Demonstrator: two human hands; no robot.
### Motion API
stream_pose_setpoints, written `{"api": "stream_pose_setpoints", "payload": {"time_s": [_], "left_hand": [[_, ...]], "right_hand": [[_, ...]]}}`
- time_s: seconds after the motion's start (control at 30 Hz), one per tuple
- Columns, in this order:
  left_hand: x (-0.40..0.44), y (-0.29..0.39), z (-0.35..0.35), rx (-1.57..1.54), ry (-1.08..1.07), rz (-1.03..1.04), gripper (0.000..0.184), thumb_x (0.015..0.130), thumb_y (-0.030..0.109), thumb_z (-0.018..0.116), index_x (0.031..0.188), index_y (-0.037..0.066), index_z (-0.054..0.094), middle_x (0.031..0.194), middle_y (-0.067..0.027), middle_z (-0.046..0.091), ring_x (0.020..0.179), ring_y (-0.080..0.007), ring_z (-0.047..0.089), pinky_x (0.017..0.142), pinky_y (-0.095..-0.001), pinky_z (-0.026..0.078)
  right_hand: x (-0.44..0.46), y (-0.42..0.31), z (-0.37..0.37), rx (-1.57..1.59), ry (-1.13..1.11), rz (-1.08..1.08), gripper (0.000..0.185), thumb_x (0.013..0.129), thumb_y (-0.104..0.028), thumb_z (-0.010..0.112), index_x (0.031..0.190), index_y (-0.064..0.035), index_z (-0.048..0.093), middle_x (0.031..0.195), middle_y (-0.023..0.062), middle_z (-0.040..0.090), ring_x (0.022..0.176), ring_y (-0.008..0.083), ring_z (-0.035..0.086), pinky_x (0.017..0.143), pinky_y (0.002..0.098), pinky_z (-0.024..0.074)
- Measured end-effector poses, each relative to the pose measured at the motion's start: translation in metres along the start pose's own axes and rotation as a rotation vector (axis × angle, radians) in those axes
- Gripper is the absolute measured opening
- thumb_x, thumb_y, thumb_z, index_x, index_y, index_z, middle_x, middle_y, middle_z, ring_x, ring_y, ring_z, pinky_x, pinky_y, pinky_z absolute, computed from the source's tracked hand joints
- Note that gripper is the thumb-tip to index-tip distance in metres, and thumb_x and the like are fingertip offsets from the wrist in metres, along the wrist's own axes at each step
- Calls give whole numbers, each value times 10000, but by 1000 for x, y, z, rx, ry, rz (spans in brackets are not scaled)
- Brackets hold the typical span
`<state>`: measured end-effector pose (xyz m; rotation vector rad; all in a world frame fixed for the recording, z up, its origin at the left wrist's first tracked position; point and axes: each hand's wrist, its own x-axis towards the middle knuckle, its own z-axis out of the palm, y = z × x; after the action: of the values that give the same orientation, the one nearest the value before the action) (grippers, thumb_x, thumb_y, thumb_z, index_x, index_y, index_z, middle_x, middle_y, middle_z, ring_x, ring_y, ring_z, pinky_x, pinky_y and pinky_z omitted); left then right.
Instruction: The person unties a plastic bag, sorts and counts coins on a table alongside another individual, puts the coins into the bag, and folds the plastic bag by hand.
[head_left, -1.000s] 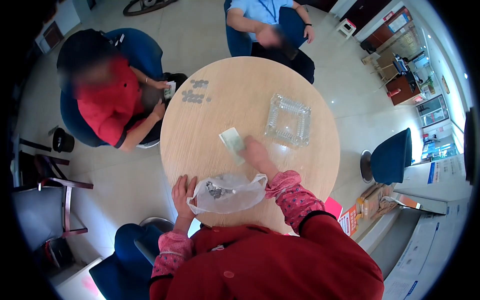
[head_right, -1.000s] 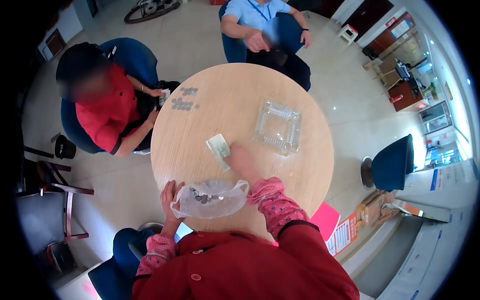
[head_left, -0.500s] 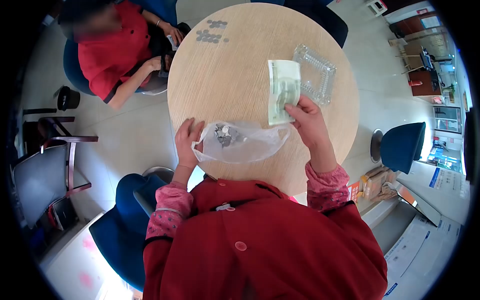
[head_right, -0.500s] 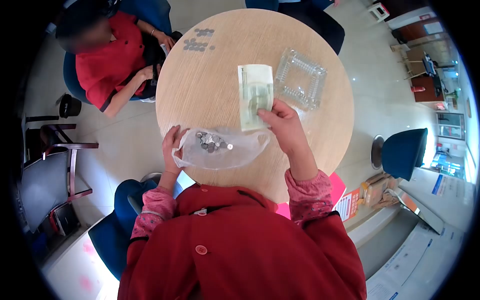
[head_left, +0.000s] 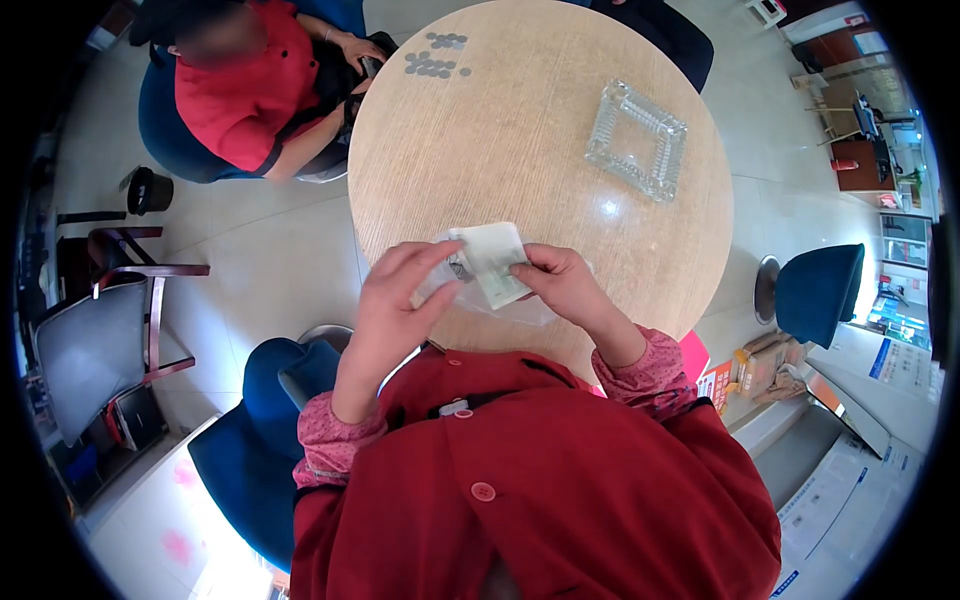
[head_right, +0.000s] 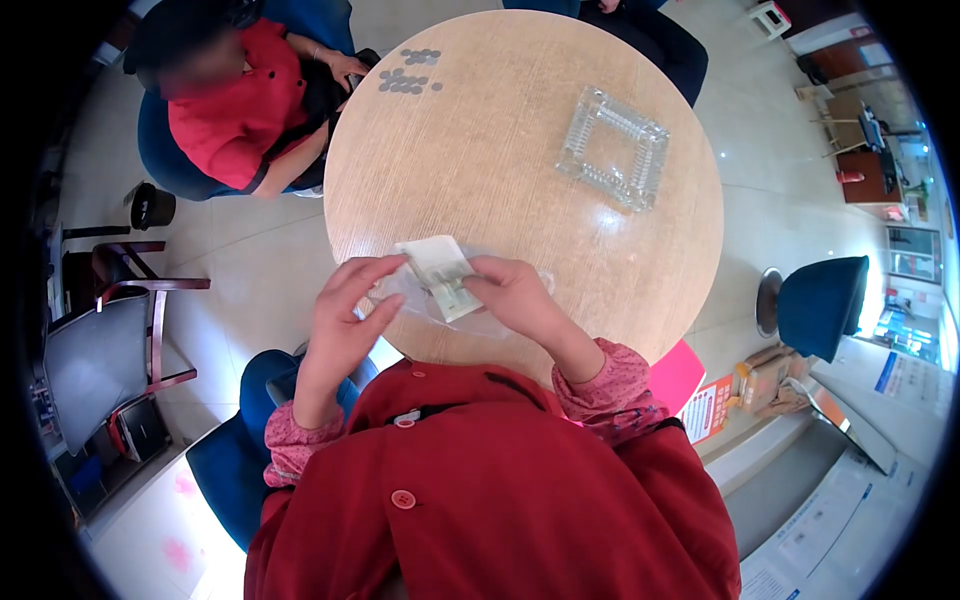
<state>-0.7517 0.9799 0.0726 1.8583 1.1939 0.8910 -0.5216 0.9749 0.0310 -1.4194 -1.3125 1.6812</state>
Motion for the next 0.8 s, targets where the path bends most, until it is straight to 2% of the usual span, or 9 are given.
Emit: {"api": "stream_pose_setpoints", "payload": {"time_s": [0.07,0.13,0.37,0.43,0.6,0.67,0.7,0.77,0.8], "left_hand": [[6,4,8,-27,-28,11,441,740,43,683,1172,79,599,976,-137,608,899,-285,598,794,-337,481],[11,8,14,-98,-69,-42,484,728,11,693,1197,71,591,979,-93,611,845,-175,572,776,-270,466],[8,11,26,-307,-6,-222,464,699,6,720,1145,78,615,907,-66,626,801,-188,579,747,-282,475],[5,-4,32,48,-41,126,354,680,-15,696,1018,60,630,871,-71,623,805,-238,591,733,-327,483],[1,-9,40,299,28,325,335,601,-25,654,919,73,617,859,-57,603,801,-266,577,716,-363,471],[-2,-12,47,354,34,371,348,585,-11,643,919,83,619,857,-44,596,800,-258,570,712,-363,466],[-4,-13,51,394,27,403,341,587,6,641,917,88,619,867,-41,594,810,-250,567,719,-358,465],[-10,-17,57,439,-9,428,329,614,47,640,939,97,624,886,-32,594,829,-240,564,732,-356,464],[-11,-18,59,443,-6,421,329,614,47,640,939,97,624,886,-32,594,829,-240,564,732,-356,464]], "right_hand": [[-1,0,-1,140,-37,64,215,886,-25,534,1069,3,643,913,34,649,809,106,616,686,254,547],[-2,-10,1,140,-20,105,217,885,-19,524,1066,1,642,916,40,650,809,115,623,668,258,559],[1,-5,-4,56,6,156,222,886,-27,495,1044,-14,650,894,38,648,775,116,628,626,238,561],[0,-7,-3,49,4,194,221,890,-39,498,1049,-15,649,892,40,647,774,114,627,639,245,562],[-2,-2,-6,-315,-104,124,226,915,-99,501,1070,0,633,894,55,647,791,122,630,696,272,561],[-6,0,-6,162,-129,223,246,935,-147,500,1075,10,628,896,62,647,808,133,632,741,291,552],[-8,-3,-8,160,-132,225,246,935,-147,500,1075,10,628,896,62,647,808,133,632,741,291,552],[-11,-11,-12,736,-110,418,261,948,-177,494,1077,6,628,888,64,648,810,162,636,754,318,553],[-11,-9,-10,734,-118,422,261,948,-177,494,1077,6,628,888,64,648,810,162,636,754,318,553]]}}
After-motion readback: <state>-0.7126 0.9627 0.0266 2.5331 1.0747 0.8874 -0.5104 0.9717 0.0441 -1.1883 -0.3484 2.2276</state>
